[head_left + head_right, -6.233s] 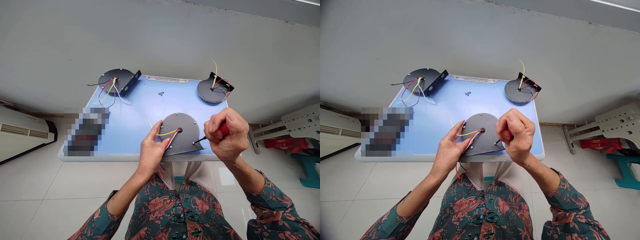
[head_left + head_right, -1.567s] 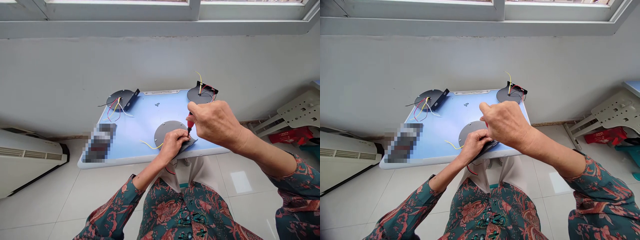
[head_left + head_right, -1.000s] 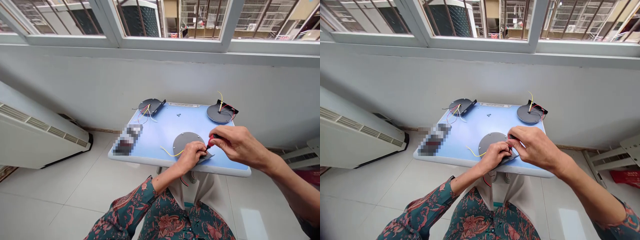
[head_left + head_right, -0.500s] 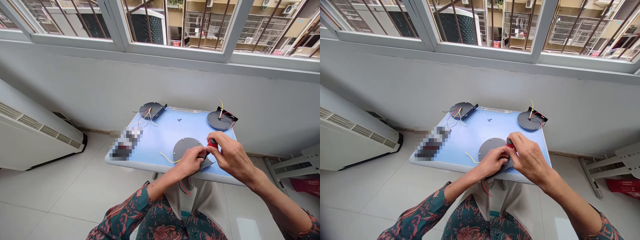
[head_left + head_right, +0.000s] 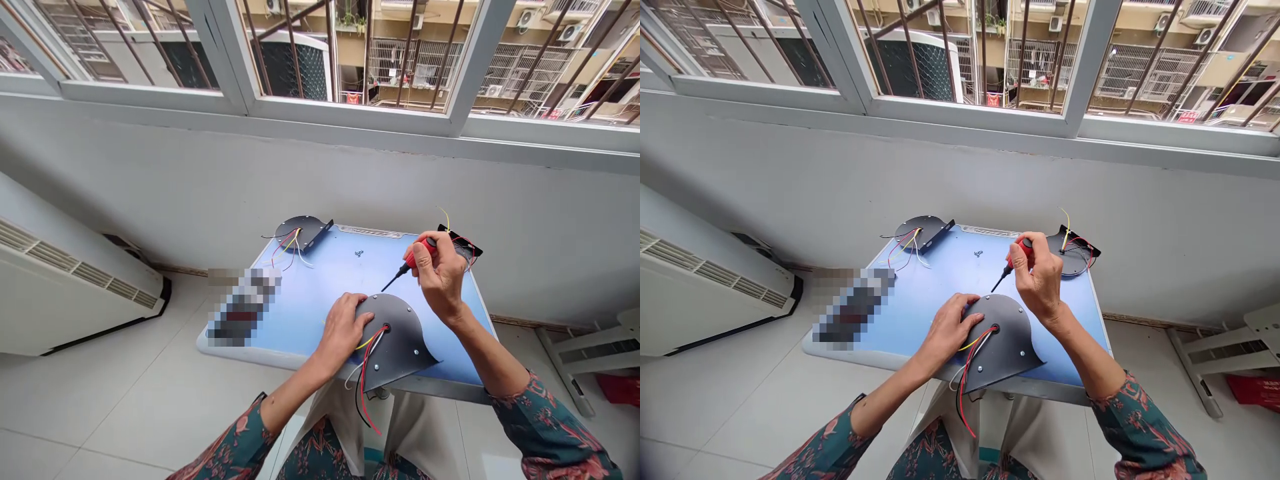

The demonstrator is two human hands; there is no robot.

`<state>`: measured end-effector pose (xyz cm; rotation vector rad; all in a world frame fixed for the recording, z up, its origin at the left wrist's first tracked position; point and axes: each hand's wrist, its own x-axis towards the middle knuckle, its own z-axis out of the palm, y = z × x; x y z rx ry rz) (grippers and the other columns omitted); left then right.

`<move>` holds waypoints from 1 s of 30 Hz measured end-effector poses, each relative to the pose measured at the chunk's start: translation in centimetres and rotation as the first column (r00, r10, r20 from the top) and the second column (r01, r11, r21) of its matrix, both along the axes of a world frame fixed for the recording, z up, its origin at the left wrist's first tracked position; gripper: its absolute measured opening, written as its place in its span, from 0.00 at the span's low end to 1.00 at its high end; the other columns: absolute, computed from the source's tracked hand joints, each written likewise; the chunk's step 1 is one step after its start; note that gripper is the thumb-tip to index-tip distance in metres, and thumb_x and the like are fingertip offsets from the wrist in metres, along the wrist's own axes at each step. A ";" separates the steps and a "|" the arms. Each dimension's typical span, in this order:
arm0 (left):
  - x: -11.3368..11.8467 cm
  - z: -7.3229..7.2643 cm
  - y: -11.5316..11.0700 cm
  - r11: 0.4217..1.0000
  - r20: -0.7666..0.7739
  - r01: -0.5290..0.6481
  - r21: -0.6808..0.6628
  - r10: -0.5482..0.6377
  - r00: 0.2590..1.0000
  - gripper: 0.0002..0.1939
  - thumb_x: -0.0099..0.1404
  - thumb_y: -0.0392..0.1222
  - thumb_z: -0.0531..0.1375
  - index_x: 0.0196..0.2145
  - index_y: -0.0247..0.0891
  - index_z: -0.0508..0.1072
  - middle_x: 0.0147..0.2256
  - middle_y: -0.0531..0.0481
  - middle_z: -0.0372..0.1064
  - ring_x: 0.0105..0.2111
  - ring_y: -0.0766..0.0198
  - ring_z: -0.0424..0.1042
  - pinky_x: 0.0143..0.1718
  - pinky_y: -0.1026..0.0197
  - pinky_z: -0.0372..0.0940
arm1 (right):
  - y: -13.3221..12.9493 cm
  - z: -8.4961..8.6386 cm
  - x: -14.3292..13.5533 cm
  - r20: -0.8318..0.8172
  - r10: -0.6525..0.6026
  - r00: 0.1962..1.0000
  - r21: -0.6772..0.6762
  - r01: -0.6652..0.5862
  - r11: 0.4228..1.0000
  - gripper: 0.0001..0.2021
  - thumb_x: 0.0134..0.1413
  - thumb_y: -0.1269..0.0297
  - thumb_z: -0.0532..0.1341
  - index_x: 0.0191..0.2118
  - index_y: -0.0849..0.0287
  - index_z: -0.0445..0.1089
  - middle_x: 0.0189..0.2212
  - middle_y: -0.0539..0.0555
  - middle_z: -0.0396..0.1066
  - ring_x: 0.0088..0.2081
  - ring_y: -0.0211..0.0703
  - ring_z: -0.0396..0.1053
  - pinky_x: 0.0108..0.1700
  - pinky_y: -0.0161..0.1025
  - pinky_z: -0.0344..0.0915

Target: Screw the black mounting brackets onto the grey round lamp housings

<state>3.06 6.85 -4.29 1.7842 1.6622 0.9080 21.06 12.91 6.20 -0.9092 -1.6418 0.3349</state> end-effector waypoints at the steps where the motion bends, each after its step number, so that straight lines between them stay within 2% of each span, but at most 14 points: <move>1: 0.2 0.1 0.5 1.000 0.007 0.024 -0.016 -0.024 1.000 0.13 0.65 0.36 0.64 0.48 0.40 0.76 0.47 0.46 0.76 0.47 0.56 0.75 0.54 0.52 0.68 | 0.5 -0.4 -0.2 0.010 -0.011 1.000 0.010 0.011 1.000 0.09 0.68 0.56 0.57 0.41 0.55 0.64 0.24 0.47 0.72 0.21 0.35 0.67 0.27 0.34 0.64; 5: 0.4 0.9 3.1 0.998 0.009 0.044 -0.044 -0.044 0.999 0.13 0.61 0.35 0.66 0.45 0.41 0.77 0.42 0.48 0.77 0.42 0.57 0.75 0.49 0.54 0.69 | 1.6 -1.3 0.0 0.109 -0.120 0.987 0.087 0.111 0.990 0.07 0.68 0.59 0.56 0.40 0.56 0.64 0.21 0.46 0.70 0.22 0.37 0.69 0.29 0.35 0.63; 7: 0.6 1.4 4.5 1.000 0.065 0.026 -0.018 -0.024 0.998 0.12 0.63 0.35 0.64 0.46 0.41 0.77 0.41 0.48 0.77 0.40 0.59 0.74 0.49 0.54 0.69 | 1.9 -1.7 0.3 0.114 -0.148 0.982 0.110 0.135 0.985 0.06 0.68 0.60 0.56 0.41 0.56 0.63 0.21 0.46 0.70 0.22 0.37 0.69 0.30 0.35 0.63; 9: 1.1 1.7 5.8 1.000 0.209 0.008 -0.001 -0.008 0.978 0.11 0.67 0.34 0.59 0.46 0.39 0.76 0.43 0.47 0.77 0.41 0.60 0.74 0.49 0.55 0.68 | 2.1 -2.1 0.5 0.089 -0.150 0.985 0.124 0.138 0.983 0.05 0.69 0.61 0.55 0.41 0.56 0.63 0.21 0.45 0.70 0.22 0.36 0.68 0.30 0.34 0.63; 12: 2.4 1.6 6.8 1.000 0.473 -0.003 -0.028 0.016 0.881 0.11 0.70 0.33 0.54 0.44 0.37 0.74 0.42 0.46 0.77 0.41 0.62 0.75 0.47 0.58 0.69 | 2.2 -2.7 0.3 0.082 -0.151 0.985 0.167 0.135 0.977 0.05 0.70 0.61 0.55 0.42 0.55 0.63 0.21 0.44 0.70 0.20 0.34 0.66 0.28 0.32 0.62; 15: 3.3 1.0 6.8 0.998 0.586 0.014 -0.061 0.024 0.810 0.10 0.70 0.32 0.52 0.43 0.37 0.72 0.38 0.48 0.76 0.37 0.64 0.74 0.44 0.60 0.70 | 2.2 -3.0 -0.2 0.127 -0.145 0.981 0.225 0.114 0.968 0.05 0.70 0.62 0.56 0.42 0.55 0.63 0.22 0.44 0.70 0.20 0.32 0.66 0.27 0.31 0.62; 22: 3.1 0.9 6.5 0.986 0.600 0.094 -0.135 0.006 0.800 0.09 0.70 0.32 0.52 0.41 0.37 0.72 0.34 0.50 0.75 0.33 0.66 0.73 0.41 0.61 0.69 | 1.9 -3.3 -0.8 0.232 -0.134 0.964 0.319 0.055 0.946 0.02 0.70 0.65 0.56 0.43 0.56 0.63 0.21 0.43 0.68 0.19 0.32 0.66 0.26 0.31 0.60; 26: 3.2 1.0 6.6 0.988 0.566 0.120 -0.100 -0.043 0.823 0.09 0.69 0.31 0.53 0.39 0.38 0.72 0.34 0.51 0.75 0.34 0.65 0.73 0.43 0.61 0.68 | 1.7 -3.1 -0.9 0.283 -0.121 0.951 0.348 0.016 0.937 0.01 0.71 0.66 0.56 0.43 0.55 0.63 0.22 0.44 0.69 0.19 0.32 0.65 0.26 0.31 0.60; 30: 3.3 1.2 6.5 0.990 0.527 0.124 -0.069 -0.070 0.847 0.09 0.68 0.31 0.52 0.37 0.37 0.72 0.33 0.51 0.74 0.35 0.64 0.71 0.41 0.62 0.66 | 1.6 -2.3 -1.0 0.368 -0.084 0.926 0.378 -0.067 0.923 0.00 0.71 0.66 0.55 0.44 0.55 0.62 0.22 0.43 0.65 0.19 0.32 0.59 0.26 0.32 0.58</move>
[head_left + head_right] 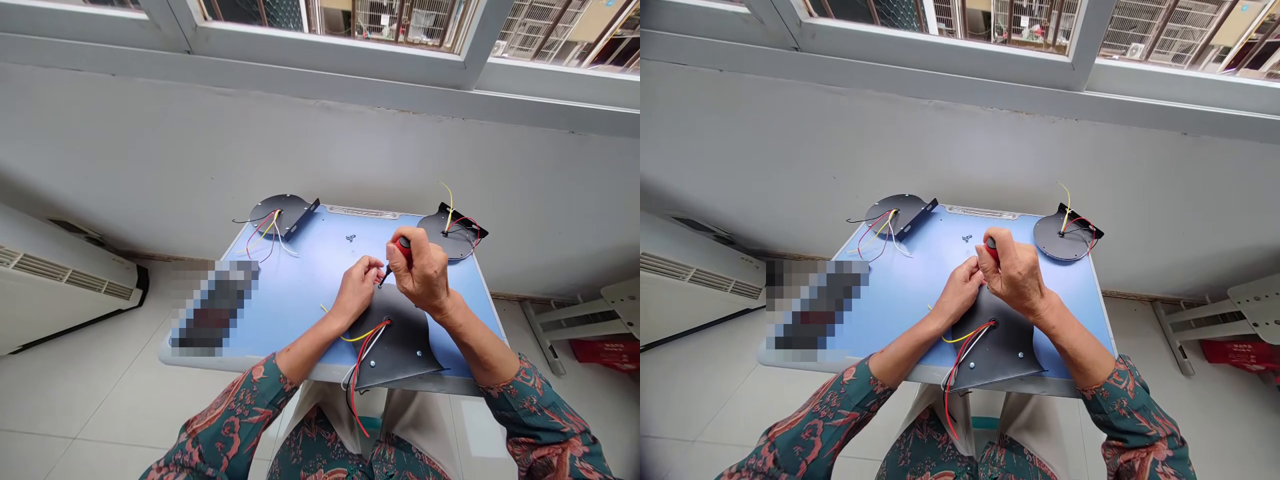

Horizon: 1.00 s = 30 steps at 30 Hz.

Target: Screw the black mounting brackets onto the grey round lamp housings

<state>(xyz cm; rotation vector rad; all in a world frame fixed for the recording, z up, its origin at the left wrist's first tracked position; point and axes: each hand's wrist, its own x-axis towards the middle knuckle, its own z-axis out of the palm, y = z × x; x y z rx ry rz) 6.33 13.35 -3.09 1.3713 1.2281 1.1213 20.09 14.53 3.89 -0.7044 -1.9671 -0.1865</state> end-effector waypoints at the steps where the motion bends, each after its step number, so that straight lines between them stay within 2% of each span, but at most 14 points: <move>1: 0.0 0.1 0.0 1.000 -0.022 -0.003 0.012 0.003 1.000 0.09 0.68 0.31 0.52 0.36 0.37 0.71 0.33 0.52 0.73 0.34 0.64 0.71 0.40 0.62 0.66 | 0.0 0.2 -0.1 0.031 0.025 0.999 -0.011 -0.024 1.000 0.01 0.71 0.66 0.55 0.44 0.55 0.62 0.22 0.43 0.65 0.19 0.32 0.57 0.26 0.32 0.57; 3: 0.0 0.1 -0.2 0.999 -0.067 -0.002 0.033 0.005 0.998 0.09 0.67 0.31 0.52 0.33 0.37 0.70 0.31 0.52 0.72 0.33 0.64 0.69 0.38 0.63 0.64 | -0.2 0.8 -0.3 0.098 0.067 0.993 -0.075 -0.059 0.995 0.03 0.72 0.64 0.54 0.43 0.55 0.61 0.24 0.45 0.65 0.21 0.32 0.56 0.26 0.32 0.56; 6: -0.1 0.0 -0.3 0.999 -0.119 0.014 0.038 -0.010 0.993 0.10 0.68 0.32 0.52 0.29 0.37 0.67 0.30 0.53 0.70 0.32 0.65 0.66 0.35 0.63 0.61 | -0.8 1.6 -0.8 0.165 0.057 0.985 -0.224 -0.019 0.974 0.06 0.72 0.63 0.54 0.40 0.55 0.59 0.24 0.45 0.62 0.22 0.33 0.53 0.26 0.34 0.53; 9: 0.0 -0.3 -0.2 0.999 -0.177 -0.012 0.052 0.021 0.984 0.09 0.68 0.32 0.54 0.29 0.37 0.67 0.30 0.52 0.70 0.33 0.64 0.66 0.33 0.63 0.59 | -1.7 2.4 -1.1 0.195 0.077 0.978 -0.347 -0.005 0.938 0.07 0.71 0.63 0.55 0.38 0.54 0.58 0.24 0.44 0.60 0.23 0.34 0.49 0.27 0.35 0.50; 11: 0.1 -0.4 -0.1 0.998 -0.177 -0.018 0.066 0.030 0.984 0.08 0.67 0.31 0.54 0.30 0.37 0.69 0.31 0.52 0.71 0.33 0.63 0.68 0.34 0.63 0.59 | -1.8 3.0 -0.8 0.188 0.155 0.970 -0.443 -0.057 0.895 0.06 0.70 0.64 0.56 0.38 0.55 0.59 0.25 0.45 0.61 0.24 0.34 0.51 0.28 0.35 0.52; 13: 0.0 -0.3 -0.1 0.999 -0.147 0.004 0.053 0.004 0.989 0.10 0.67 0.30 0.52 0.31 0.37 0.70 0.31 0.52 0.73 0.33 0.64 0.69 0.36 0.63 0.61 | -1.1 3.4 0.1 0.114 0.285 0.952 -0.578 -0.170 0.798 0.04 0.69 0.65 0.56 0.40 0.55 0.62 0.28 0.47 0.64 0.25 0.34 0.57 0.29 0.34 0.57; 15: 0.0 -0.1 -0.1 0.999 -0.117 0.029 0.017 -0.027 0.993 0.11 0.67 0.29 0.51 0.33 0.38 0.71 0.31 0.52 0.74 0.32 0.64 0.71 0.38 0.63 0.63 | 0.3 3.5 1.5 -0.053 0.411 0.910 -0.699 -0.327 0.635 0.04 0.70 0.63 0.56 0.43 0.55 0.64 0.33 0.50 0.69 0.29 0.35 0.65 0.32 0.34 0.65; 18: -0.1 0.2 -0.2 0.998 -0.089 0.049 -0.033 -0.052 0.995 0.11 0.68 0.31 0.51 0.37 0.38 0.73 0.32 0.52 0.76 0.33 0.64 0.73 0.40 0.62 0.64 | 2.9 3.1 3.7 -0.305 0.506 0.807 -0.752 -0.529 0.392 0.12 0.70 0.52 0.58 0.47 0.56 0.65 0.36 0.53 0.73 0.35 0.40 0.71 0.34 0.37 0.70; 20: -0.1 0.3 -0.3 0.997 -0.081 0.057 -0.055 -0.062 0.995 0.11 0.68 0.31 0.52 0.38 0.39 0.73 0.33 0.51 0.77 0.34 0.64 0.73 0.41 0.62 0.65 | 4.2 2.8 4.9 -0.375 0.541 0.753 -0.752 -0.588 0.297 0.16 0.69 0.48 0.59 0.49 0.56 0.65 0.37 0.54 0.74 0.37 0.41 0.72 0.37 0.39 0.72; 21: -0.1 0.3 -0.3 0.997 -0.079 0.058 -0.054 -0.063 0.995 0.11 0.68 0.31 0.52 0.38 0.39 0.73 0.33 0.51 0.77 0.34 0.64 0.73 0.41 0.62 0.65 | 4.5 2.7 5.3 -0.382 0.550 0.742 -0.753 -0.596 0.280 0.17 0.69 0.47 0.59 0.50 0.56 0.65 0.37 0.54 0.75 0.37 0.41 0.72 0.40 0.40 0.72; 23: -0.1 0.5 -0.4 0.998 -0.083 0.057 -0.011 -0.058 0.995 0.10 0.69 0.33 0.52 0.37 0.39 0.74 0.34 0.51 0.77 0.35 0.63 0.73 0.42 0.62 0.65 | 4.5 2.8 5.7 -0.359 0.547 0.756 -0.761 -0.576 0.297 0.17 0.70 0.49 0.58 0.54 0.56 0.66 0.37 0.54 0.75 0.39 0.41 0.71 0.44 0.42 0.71; 25: -0.1 0.7 -0.6 0.996 -0.085 0.060 0.073 -0.054 0.995 0.10 0.71 0.37 0.53 0.36 0.39 0.74 0.36 0.50 0.77 0.37 0.62 0.74 0.43 0.61 0.65 | 4.0 3.0 5.5 -0.307 0.524 0.795 -0.773 -0.529 0.351 0.16 0.72 0.53 0.56 0.58 0.54 0.66 0.39 0.53 0.74 0.39 0.40 0.71 0.47 0.43 0.71; 27: -0.1 1.0 -0.9 0.985 -0.080 0.073 0.155 -0.061 0.995 0.11 0.73 0.41 0.53 0.36 0.39 0.74 0.38 0.48 0.78 0.40 0.61 0.74 0.46 0.60 0.66 | 3.3 3.3 4.9 -0.237 0.490 0.839 -0.768 -0.470 0.434 0.17 0.72 0.59 0.55 0.61 0.53 0.66 0.39 0.52 0.73 0.38 0.40 0.70 0.47 0.43 0.71; 30: -0.2 1.3 -1.1 0.976 -0.065 0.083 0.199 -0.071 0.995 0.09 0.73 0.41 0.55 0.36 0.39 0.74 0.39 0.48 0.78 0.40 0.61 0.74 0.47 0.60 0.66 | 2.1 3.3 3.4 -0.129 0.379 0.916 -0.710 -0.352 0.610 0.19 0.68 0.67 0.55 0.61 0.54 0.65 0.36 0.50 0.72 0.37 0.40 0.71 0.45 0.44 0.71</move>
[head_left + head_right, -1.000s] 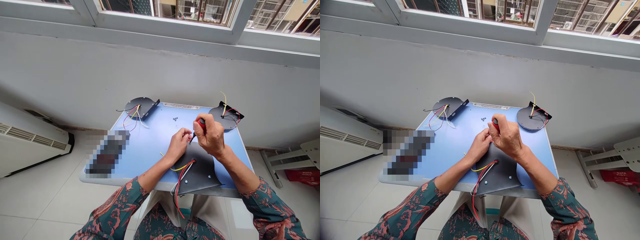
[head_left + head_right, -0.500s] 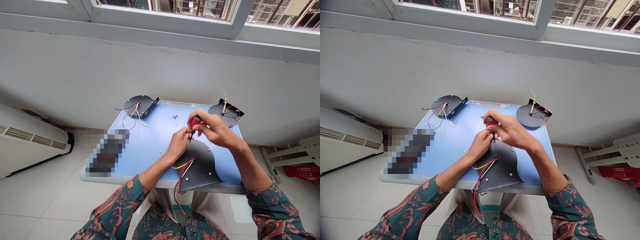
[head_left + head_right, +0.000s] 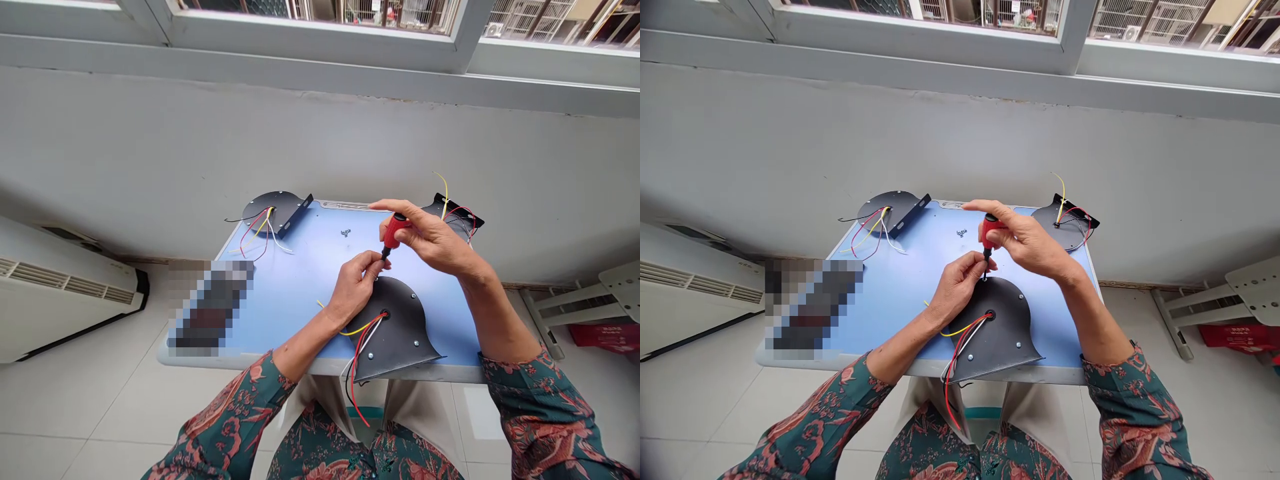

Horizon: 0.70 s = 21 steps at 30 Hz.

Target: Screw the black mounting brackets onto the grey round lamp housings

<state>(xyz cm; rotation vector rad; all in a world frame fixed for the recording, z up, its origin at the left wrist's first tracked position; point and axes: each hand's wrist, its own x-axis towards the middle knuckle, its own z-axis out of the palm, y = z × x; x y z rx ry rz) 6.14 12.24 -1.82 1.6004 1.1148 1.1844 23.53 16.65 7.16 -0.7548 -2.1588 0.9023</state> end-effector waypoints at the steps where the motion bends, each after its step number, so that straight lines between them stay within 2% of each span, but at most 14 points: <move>1: 0.0 0.0 0.0 1.000 -0.004 -0.006 0.001 0.006 1.000 0.08 0.72 0.40 0.56 0.36 0.39 0.73 0.39 0.49 0.78 0.40 0.61 0.74 0.46 0.60 0.66 | -0.3 -0.2 -0.5 0.004 -0.067 0.998 0.045 0.067 0.997 0.18 0.66 0.68 0.56 0.60 0.55 0.65 0.35 0.49 0.73 0.36 0.40 0.72 0.45 0.44 0.71; 5: -0.1 -0.4 0.2 0.998 -0.039 -0.066 0.023 0.067 0.997 0.07 0.69 0.37 0.60 0.31 0.39 0.71 0.35 0.51 0.76 0.37 0.62 0.72 0.44 0.61 0.66 | -1.3 -1.1 -2.5 -0.087 -0.263 0.961 0.198 0.275 0.941 0.14 0.63 0.65 0.64 0.52 0.55 0.65 0.34 0.48 0.75 0.34 0.40 0.74 0.44 0.43 0.73; 8: -0.1 -0.9 0.3 0.994 -0.040 -0.095 0.058 0.098 0.994 0.09 0.68 0.37 0.60 0.28 0.39 0.70 0.33 0.52 0.74 0.36 0.62 0.71 0.43 0.60 0.66 | -1.6 -1.4 -3.2 -0.142 -0.273 0.951 0.337 0.306 0.891 0.11 0.60 0.64 0.67 0.47 0.54 0.68 0.36 0.49 0.76 0.35 0.39 0.75 0.43 0.41 0.74; 10: -0.1 -1.0 0.3 0.994 -0.045 -0.095 0.062 0.098 0.994 0.08 0.68 0.36 0.60 0.29 0.39 0.70 0.33 0.51 0.74 0.36 0.62 0.71 0.44 0.59 0.66 | -1.7 -1.4 -3.3 -0.145 -0.253 0.956 0.375 0.290 0.881 0.10 0.59 0.66 0.67 0.45 0.54 0.70 0.36 0.49 0.77 0.35 0.39 0.75 0.43 0.40 0.75; 13: -0.4 -1.0 0.3 0.999 -0.100 -0.040 -0.016 0.038 0.994 0.04 0.63 0.32 0.62 0.34 0.39 0.73 0.39 0.50 0.76 0.39 0.61 0.72 0.47 0.57 0.67 | -1.6 -1.1 -2.9 -0.139 -0.241 0.960 0.297 0.273 0.915 0.12 0.57 0.72 0.64 0.47 0.54 0.72 0.35 0.47 0.76 0.36 0.39 0.76 0.45 0.41 0.75; 16: -1.1 -1.0 0.3 0.982 -0.166 0.071 -0.175 -0.101 0.981 0.16 0.57 0.27 0.61 0.42 0.40 0.74 0.43 0.49 0.76 0.43 0.59 0.73 0.50 0.55 0.67 | -1.3 -1.0 -2.1 -0.143 -0.181 0.973 0.128 0.199 0.972 0.17 0.57 0.76 0.58 0.50 0.54 0.72 0.34 0.47 0.75 0.39 0.40 0.78 0.48 0.45 0.75; 19: -1.6 -1.1 0.5 0.956 -0.154 0.118 -0.270 -0.164 0.974 0.18 0.57 0.26 0.60 0.44 0.39 0.74 0.42 0.49 0.75 0.45 0.59 0.73 0.51 0.55 0.67 | -1.1 -0.9 -1.6 -0.172 -0.063 0.983 0.010 0.066 0.998 0.17 0.60 0.74 0.55 0.53 0.55 0.71 0.34 0.48 0.74 0.40 0.41 0.77 0.49 0.46 0.75; 21: -1.7 -1.3 0.6 0.950 -0.114 0.122 -0.288 -0.160 0.980 0.18 0.56 0.26 0.60 0.44 0.39 0.74 0.42 0.49 0.75 0.45 0.60 0.73 0.51 0.55 0.67 | -1.2 -1.0 -1.8 -0.173 -0.036 0.984 -0.008 0.035 0.999 0.16 0.64 0.71 0.55 0.55 0.55 0.70 0.37 0.50 0.75 0.41 0.40 0.75 0.49 0.46 0.74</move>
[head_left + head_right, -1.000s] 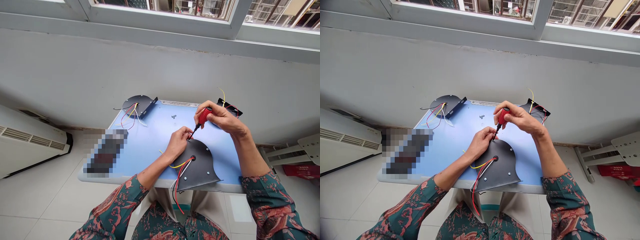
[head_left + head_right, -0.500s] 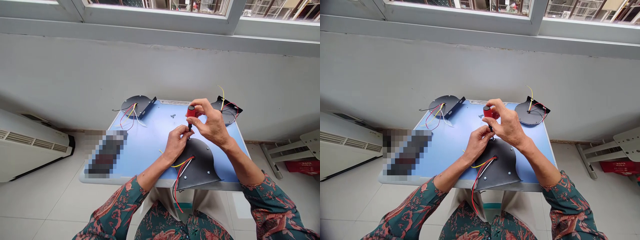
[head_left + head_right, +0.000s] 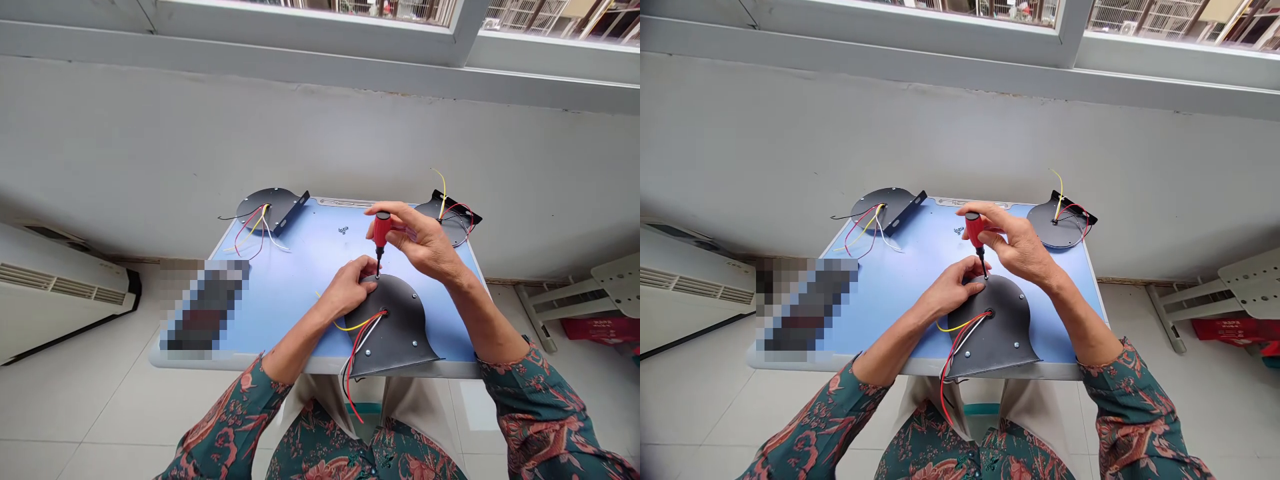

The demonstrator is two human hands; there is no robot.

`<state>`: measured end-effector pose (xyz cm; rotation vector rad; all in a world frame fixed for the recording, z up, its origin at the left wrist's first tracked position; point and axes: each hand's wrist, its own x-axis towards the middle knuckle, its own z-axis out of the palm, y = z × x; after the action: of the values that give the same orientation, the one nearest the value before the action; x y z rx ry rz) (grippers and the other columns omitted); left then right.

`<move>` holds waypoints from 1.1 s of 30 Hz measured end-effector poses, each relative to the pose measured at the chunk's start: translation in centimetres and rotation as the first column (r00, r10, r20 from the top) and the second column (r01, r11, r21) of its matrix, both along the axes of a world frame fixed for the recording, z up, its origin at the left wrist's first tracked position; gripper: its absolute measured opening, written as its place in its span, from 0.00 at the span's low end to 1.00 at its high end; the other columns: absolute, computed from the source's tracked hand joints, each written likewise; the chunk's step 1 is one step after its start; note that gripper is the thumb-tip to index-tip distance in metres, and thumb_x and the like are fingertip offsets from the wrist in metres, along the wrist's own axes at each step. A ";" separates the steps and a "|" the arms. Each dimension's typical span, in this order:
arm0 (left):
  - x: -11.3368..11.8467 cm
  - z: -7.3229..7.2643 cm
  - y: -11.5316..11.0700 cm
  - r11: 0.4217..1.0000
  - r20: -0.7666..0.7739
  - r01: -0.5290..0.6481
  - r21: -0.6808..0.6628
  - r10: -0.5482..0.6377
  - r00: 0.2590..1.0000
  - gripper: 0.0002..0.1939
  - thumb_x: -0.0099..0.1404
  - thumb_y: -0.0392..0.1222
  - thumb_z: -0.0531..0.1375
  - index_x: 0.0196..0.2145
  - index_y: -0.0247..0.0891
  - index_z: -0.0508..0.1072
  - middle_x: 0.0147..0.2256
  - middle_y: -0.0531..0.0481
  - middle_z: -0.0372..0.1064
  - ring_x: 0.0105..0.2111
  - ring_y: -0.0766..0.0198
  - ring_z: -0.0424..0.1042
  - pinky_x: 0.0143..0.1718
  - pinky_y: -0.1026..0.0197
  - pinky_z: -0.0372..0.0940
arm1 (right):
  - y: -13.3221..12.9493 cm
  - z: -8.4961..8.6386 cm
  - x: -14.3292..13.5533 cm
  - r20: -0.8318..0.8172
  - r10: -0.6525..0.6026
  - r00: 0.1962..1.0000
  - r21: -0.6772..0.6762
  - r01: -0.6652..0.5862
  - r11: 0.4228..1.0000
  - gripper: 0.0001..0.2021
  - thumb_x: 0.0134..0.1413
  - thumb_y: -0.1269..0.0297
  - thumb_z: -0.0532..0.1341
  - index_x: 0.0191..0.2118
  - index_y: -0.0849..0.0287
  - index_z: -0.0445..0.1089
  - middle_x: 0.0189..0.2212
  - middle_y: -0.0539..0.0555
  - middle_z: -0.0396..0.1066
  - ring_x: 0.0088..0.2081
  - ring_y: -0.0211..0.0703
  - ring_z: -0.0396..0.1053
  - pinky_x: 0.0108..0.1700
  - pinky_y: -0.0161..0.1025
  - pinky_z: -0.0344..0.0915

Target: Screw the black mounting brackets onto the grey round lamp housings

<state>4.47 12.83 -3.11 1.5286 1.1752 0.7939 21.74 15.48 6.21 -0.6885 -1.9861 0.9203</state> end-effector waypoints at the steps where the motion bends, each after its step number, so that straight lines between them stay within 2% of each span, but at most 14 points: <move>1: 0.0 -0.1 0.1 1.000 0.014 -0.006 -0.001 0.006 1.000 0.18 0.56 0.26 0.60 0.44 0.39 0.74 0.42 0.49 0.75 0.45 0.60 0.73 0.51 0.55 0.67 | -0.1 -0.1 -0.2 0.006 0.002 1.000 0.005 -0.002 1.000 0.16 0.66 0.68 0.55 0.57 0.55 0.69 0.40 0.51 0.75 0.42 0.40 0.75 0.50 0.46 0.74; 4: 0.1 -0.2 0.2 1.000 0.009 -0.023 0.014 0.023 1.000 0.16 0.55 0.27 0.61 0.42 0.38 0.75 0.39 0.50 0.75 0.43 0.59 0.73 0.51 0.55 0.67 | -0.5 -0.7 -1.3 0.024 -0.014 1.000 0.089 0.012 0.996 0.16 0.69 0.60 0.56 0.59 0.55 0.68 0.44 0.54 0.75 0.44 0.41 0.73 0.51 0.47 0.72; 7: 0.2 -0.3 0.2 1.000 0.005 -0.017 0.021 0.017 1.000 0.13 0.55 0.27 0.61 0.38 0.38 0.74 0.38 0.49 0.75 0.42 0.58 0.73 0.50 0.54 0.67 | -0.7 -1.3 -2.2 0.006 -0.137 0.991 0.218 0.132 0.967 0.15 0.67 0.56 0.62 0.54 0.55 0.71 0.41 0.52 0.75 0.41 0.41 0.72 0.51 0.46 0.71; 8: 0.2 -0.3 0.3 1.000 0.020 -0.009 0.021 0.009 1.000 0.13 0.55 0.27 0.61 0.38 0.38 0.74 0.38 0.49 0.75 0.43 0.58 0.73 0.51 0.54 0.67 | -0.6 -1.3 -2.3 -0.010 -0.186 0.982 0.227 0.184 0.956 0.14 0.65 0.56 0.63 0.53 0.55 0.71 0.39 0.51 0.75 0.40 0.41 0.72 0.51 0.45 0.71; 10: 0.2 -0.2 0.2 1.000 0.050 0.004 0.014 -0.004 0.999 0.14 0.55 0.27 0.60 0.39 0.38 0.74 0.39 0.50 0.76 0.44 0.59 0.74 0.52 0.54 0.67 | -0.4 -1.2 -2.0 -0.031 -0.228 0.973 0.164 0.231 0.959 0.13 0.65 0.58 0.64 0.52 0.54 0.72 0.37 0.50 0.76 0.38 0.40 0.72 0.49 0.44 0.72; 13: 0.2 -0.1 0.2 1.000 0.058 -0.001 -0.026 0.003 0.998 0.18 0.54 0.26 0.60 0.42 0.39 0.75 0.41 0.50 0.77 0.45 0.59 0.74 0.53 0.55 0.67 | 0.4 -0.6 -0.6 -0.030 -0.139 0.990 -0.011 0.138 0.990 0.16 0.67 0.59 0.62 0.57 0.56 0.71 0.36 0.51 0.76 0.38 0.40 0.72 0.46 0.44 0.73; 15: 0.2 0.0 0.3 0.999 0.057 -0.005 -0.047 0.008 0.998 0.19 0.54 0.25 0.60 0.42 0.38 0.75 0.42 0.49 0.77 0.46 0.59 0.75 0.53 0.54 0.66 | 1.2 -0.4 0.6 -0.039 -0.071 0.997 -0.074 0.068 0.995 0.18 0.68 0.58 0.60 0.59 0.58 0.69 0.36 0.52 0.76 0.39 0.40 0.72 0.45 0.44 0.73; 20: 0.1 0.3 0.3 0.999 0.056 0.006 -0.042 -0.004 0.998 0.18 0.53 0.25 0.60 0.41 0.38 0.75 0.42 0.48 0.77 0.45 0.59 0.75 0.52 0.55 0.67 | 2.6 -0.6 2.1 -0.030 0.026 0.999 -0.061 -0.028 0.998 0.21 0.70 0.59 0.57 0.64 0.59 0.63 0.37 0.53 0.75 0.39 0.41 0.72 0.49 0.47 0.72; 25: 0.0 0.5 0.2 1.000 0.034 0.012 -0.023 -0.011 0.999 0.16 0.54 0.26 0.60 0.40 0.38 0.77 0.42 0.49 0.77 0.42 0.60 0.74 0.47 0.59 0.67 | 1.3 0.2 1.6 0.083 0.093 0.992 -0.011 -0.092 0.996 0.24 0.70 0.65 0.52 0.69 0.57 0.58 0.36 0.52 0.73 0.40 0.41 0.71 0.46 0.45 0.72; 29: 0.2 0.7 0.1 0.999 0.050 -0.020 0.032 0.018 0.999 0.12 0.61 0.29 0.57 0.40 0.38 0.77 0.40 0.49 0.78 0.38 0.62 0.74 0.43 0.60 0.67 | 0.1 0.7 0.8 0.178 0.071 0.981 0.030 -0.078 0.997 0.28 0.67 0.71 0.50 0.71 0.53 0.55 0.36 0.50 0.73 0.38 0.39 0.71 0.45 0.43 0.73; 33: 0.4 0.8 -0.1 0.975 0.075 -0.109 0.193 0.096 0.993 0.09 0.68 0.35 0.55 0.37 0.39 0.76 0.39 0.49 0.79 0.41 0.61 0.75 0.48 0.59 0.67 | -0.1 0.4 0.3 0.166 -0.086 0.982 0.137 0.063 0.989 0.26 0.66 0.69 0.55 0.68 0.53 0.60 0.36 0.49 0.74 0.37 0.40 0.72 0.46 0.44 0.73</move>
<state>4.86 12.74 -2.33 1.5985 1.1623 1.0480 22.07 15.40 6.57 -0.7845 -2.1354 0.6984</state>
